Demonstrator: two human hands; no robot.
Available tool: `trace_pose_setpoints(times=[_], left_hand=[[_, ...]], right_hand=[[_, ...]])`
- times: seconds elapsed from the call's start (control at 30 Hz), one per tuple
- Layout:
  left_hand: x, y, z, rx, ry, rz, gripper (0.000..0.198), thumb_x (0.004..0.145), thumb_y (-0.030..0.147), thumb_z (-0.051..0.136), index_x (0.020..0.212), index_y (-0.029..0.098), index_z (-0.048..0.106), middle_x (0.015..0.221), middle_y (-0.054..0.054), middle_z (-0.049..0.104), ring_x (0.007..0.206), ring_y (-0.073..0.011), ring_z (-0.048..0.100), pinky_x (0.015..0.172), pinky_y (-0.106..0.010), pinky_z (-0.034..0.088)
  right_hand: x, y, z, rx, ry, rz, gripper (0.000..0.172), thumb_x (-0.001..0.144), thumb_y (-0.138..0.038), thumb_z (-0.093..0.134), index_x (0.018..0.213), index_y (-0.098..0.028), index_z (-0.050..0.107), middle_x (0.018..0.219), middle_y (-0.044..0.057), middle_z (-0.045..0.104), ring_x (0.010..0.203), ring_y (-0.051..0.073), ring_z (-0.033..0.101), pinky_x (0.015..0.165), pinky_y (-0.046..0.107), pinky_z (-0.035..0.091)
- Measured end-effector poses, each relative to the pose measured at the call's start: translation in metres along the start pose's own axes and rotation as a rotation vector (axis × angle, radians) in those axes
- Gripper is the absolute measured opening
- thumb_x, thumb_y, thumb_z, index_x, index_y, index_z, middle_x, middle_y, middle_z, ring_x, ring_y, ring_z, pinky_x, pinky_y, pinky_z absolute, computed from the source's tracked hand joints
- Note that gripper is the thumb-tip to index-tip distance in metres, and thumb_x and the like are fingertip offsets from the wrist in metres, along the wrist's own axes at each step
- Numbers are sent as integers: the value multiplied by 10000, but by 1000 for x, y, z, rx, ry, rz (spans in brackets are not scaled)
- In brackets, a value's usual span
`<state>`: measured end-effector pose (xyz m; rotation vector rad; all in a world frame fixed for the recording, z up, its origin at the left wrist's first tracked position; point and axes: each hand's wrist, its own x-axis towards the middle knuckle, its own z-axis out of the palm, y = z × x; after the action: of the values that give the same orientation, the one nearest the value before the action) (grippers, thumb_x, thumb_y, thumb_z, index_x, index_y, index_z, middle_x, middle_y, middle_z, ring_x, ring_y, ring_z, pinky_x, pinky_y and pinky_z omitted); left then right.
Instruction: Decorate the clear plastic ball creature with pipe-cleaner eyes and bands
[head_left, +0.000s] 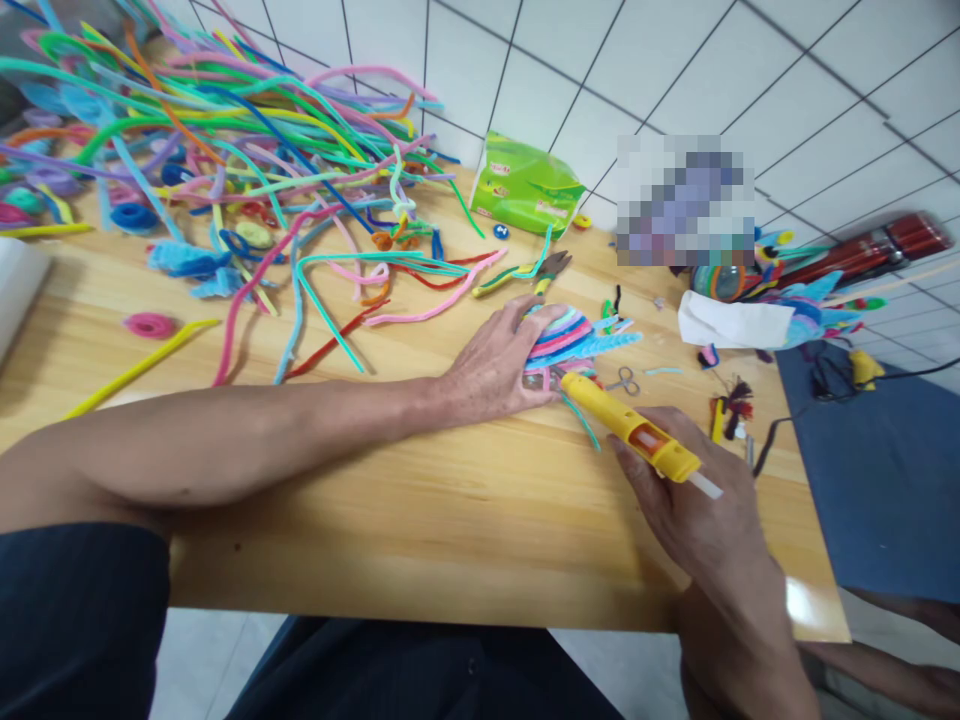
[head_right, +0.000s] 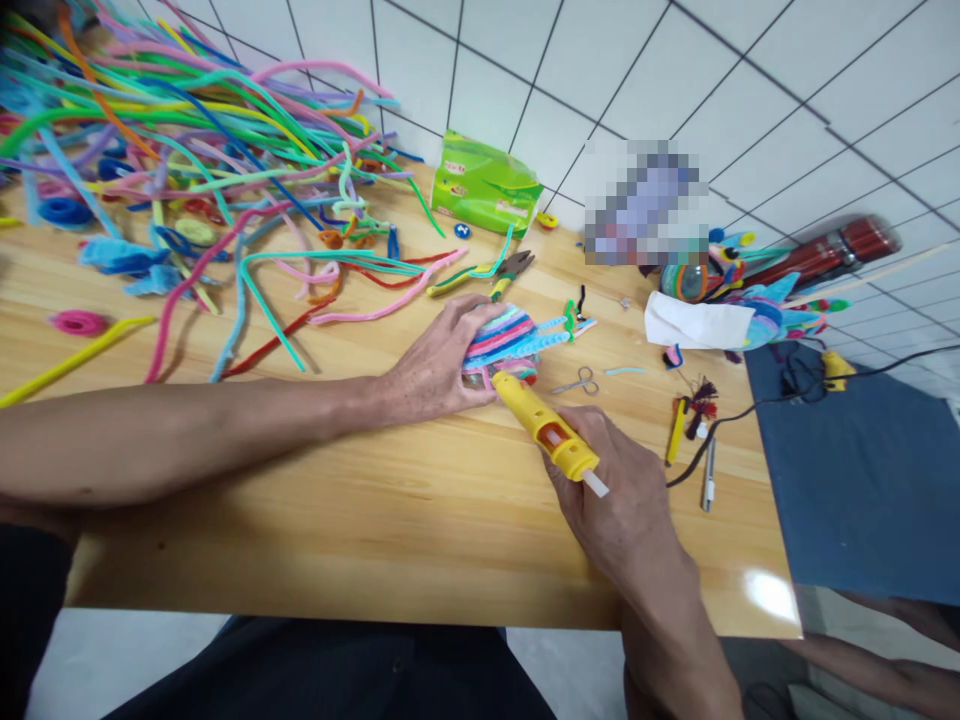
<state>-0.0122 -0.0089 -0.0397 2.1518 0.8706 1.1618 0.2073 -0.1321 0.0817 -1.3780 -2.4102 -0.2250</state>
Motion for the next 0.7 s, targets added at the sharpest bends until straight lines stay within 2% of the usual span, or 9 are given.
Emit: trace_pose_setpoints(times=[0.33,0.7], left_hand=[[0,1,-1,20,-2,6,1030,800,565,890,1628,204,395,1614,-233,447,1546,-400,448,1281,-599,449],[0,0,0,16,5,2,1032,804,604,888,1630,226,398,1616,-226,456,1536,-402,461,1277,-617,449]], right_hand=[[0,1,0,-18,3,-14,113,1091,-278,594,1175,-211,630,899,54,771,741,213,767,591,300,534],[1,0,-3,-16,12,2,137,1077,-259,604,1211,-241,628,913,57,784,740,239,790,599,321,589]])
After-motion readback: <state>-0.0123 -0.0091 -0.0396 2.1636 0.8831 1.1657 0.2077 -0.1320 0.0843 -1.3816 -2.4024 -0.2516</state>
